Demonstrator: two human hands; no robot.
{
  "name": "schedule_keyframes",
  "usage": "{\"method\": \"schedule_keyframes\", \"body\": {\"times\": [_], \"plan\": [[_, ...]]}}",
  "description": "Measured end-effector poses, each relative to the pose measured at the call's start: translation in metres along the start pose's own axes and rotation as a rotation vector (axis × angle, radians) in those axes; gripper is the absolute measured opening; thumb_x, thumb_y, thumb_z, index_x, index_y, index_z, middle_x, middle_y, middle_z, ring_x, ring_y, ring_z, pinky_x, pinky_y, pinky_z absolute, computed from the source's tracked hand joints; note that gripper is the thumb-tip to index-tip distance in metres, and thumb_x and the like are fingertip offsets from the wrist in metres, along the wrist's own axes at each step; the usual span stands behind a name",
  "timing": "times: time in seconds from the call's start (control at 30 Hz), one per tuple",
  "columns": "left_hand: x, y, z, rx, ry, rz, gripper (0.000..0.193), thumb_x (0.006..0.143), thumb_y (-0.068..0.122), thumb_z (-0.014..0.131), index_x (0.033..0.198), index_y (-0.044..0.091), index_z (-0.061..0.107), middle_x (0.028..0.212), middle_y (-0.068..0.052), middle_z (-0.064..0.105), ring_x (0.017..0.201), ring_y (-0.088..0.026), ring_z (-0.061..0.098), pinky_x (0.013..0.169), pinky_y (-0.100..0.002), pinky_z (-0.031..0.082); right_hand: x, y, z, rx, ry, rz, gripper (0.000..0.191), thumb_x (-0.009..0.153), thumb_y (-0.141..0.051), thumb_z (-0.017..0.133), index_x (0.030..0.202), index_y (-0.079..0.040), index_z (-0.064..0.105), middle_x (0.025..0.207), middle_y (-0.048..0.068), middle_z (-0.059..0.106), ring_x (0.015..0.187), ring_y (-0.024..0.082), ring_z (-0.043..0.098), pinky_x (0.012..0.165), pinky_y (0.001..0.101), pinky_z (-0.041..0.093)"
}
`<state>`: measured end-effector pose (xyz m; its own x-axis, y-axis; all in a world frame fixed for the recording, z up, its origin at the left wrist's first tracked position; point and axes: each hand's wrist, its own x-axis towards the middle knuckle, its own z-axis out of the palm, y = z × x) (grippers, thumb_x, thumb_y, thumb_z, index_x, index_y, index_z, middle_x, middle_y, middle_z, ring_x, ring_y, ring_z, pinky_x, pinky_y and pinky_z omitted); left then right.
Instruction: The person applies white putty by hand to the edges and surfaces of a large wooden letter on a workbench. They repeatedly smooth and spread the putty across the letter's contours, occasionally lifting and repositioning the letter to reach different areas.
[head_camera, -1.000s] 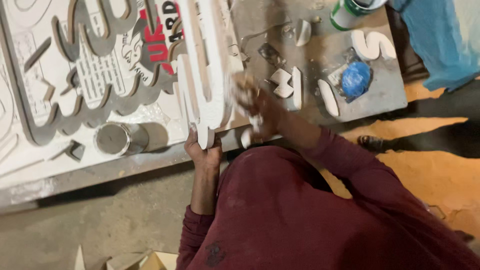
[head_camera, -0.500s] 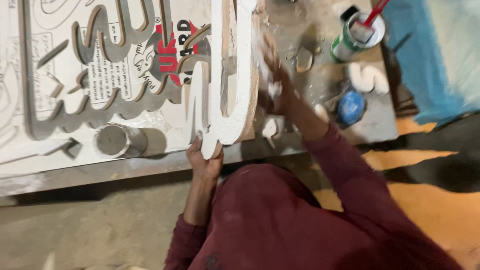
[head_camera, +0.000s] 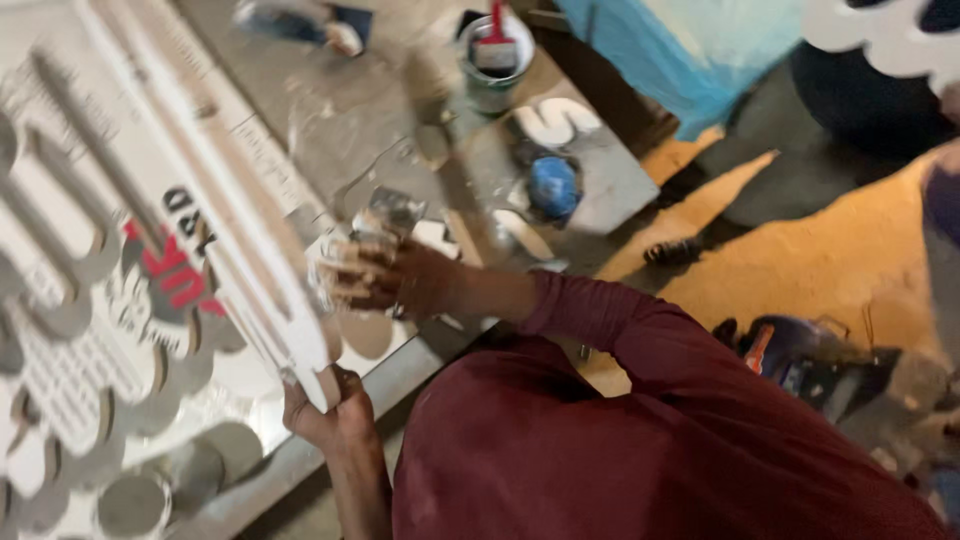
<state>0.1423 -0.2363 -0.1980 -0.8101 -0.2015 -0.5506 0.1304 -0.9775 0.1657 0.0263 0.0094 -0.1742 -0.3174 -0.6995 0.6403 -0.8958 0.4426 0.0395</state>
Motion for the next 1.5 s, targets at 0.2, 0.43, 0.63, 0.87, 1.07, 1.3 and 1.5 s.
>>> {"method": "schedule_keyframes", "body": {"times": [0.2,0.43,0.63,0.87,1.07,1.3,1.5], "plan": [[0.008,-0.032,0.021,-0.155,-0.304,-0.259,0.016,0.112,0.017,0.056,0.117,0.003,0.06,0.094,-0.009,0.069,0.073,-0.017,0.07,0.066,-0.025,0.061,-0.047,-0.015,-0.032,-0.033,-0.276,0.275,0.079,0.094,-0.029,0.067,0.166,-0.028,0.035,0.173,0.002,0.033,0.163,0.025,0.021,0.136,0.058,0.015],[-0.005,-0.074,0.031,0.128,-0.139,-0.055,0.023,0.099,0.019,0.053,0.114,0.004,0.06,0.099,-0.009,0.071,0.074,-0.019,0.073,0.06,-0.031,0.062,-0.122,0.001,0.032,0.212,-0.094,0.025,0.084,0.083,-0.045,0.076,0.156,-0.028,0.039,0.156,0.008,0.046,0.151,0.039,0.027,0.123,0.0629,0.017],[-0.013,-0.034,0.008,0.041,-0.192,0.2,0.039,0.096,0.024,0.059,0.125,0.0,0.065,0.121,-0.015,0.07,0.112,-0.027,0.069,0.098,-0.044,0.057,-0.178,0.004,0.069,0.808,-0.263,0.61,0.067,0.09,-0.041,0.077,0.146,-0.018,0.049,0.138,0.007,0.063,0.13,0.027,0.058,0.111,0.0467,0.046],[-0.09,0.063,-0.028,0.135,-0.298,0.691,0.038,0.105,0.027,0.058,0.133,0.002,0.061,0.125,-0.014,0.068,0.117,-0.031,0.066,0.101,-0.051,0.055,-0.041,-0.009,0.045,1.017,-0.322,0.493,0.054,0.1,-0.024,0.07,0.148,-0.009,0.051,0.145,0.015,0.06,0.133,0.031,0.059,0.114,0.0425,0.047],[-0.171,0.171,-0.097,0.132,-0.091,1.199,0.037,0.107,0.026,0.06,0.129,-0.004,0.059,0.118,-0.018,0.068,0.115,-0.029,0.067,0.1,-0.043,0.059,0.118,-0.092,0.079,1.039,-0.381,0.16,0.043,0.108,-0.01,0.063,0.149,-0.001,0.052,0.151,0.022,0.058,0.137,0.034,0.06,0.116,0.0389,0.048],[-0.247,0.281,-0.181,0.038,-0.026,1.329,0.035,0.1,0.021,0.063,0.127,0.001,0.061,0.112,-0.014,0.07,0.106,-0.028,0.069,0.09,-0.044,0.062,0.277,-0.198,0.23,0.839,-0.569,-0.197,0.023,0.105,-0.004,0.06,0.126,0.005,0.064,0.13,0.023,0.067,0.118,0.037,0.065,0.103,0.0456,0.054],[-0.246,0.342,-0.249,-0.008,0.188,1.372,0.041,0.096,0.02,0.066,0.134,0.004,0.063,0.111,-0.014,0.07,0.107,-0.029,0.067,0.093,-0.047,0.06,0.358,-0.284,0.336,0.094,-1.45,-0.326,0.027,0.093,-0.001,0.058,0.116,0.008,0.069,0.113,0.025,0.071,0.1,0.038,0.067,0.088,0.0474,0.056]]}}
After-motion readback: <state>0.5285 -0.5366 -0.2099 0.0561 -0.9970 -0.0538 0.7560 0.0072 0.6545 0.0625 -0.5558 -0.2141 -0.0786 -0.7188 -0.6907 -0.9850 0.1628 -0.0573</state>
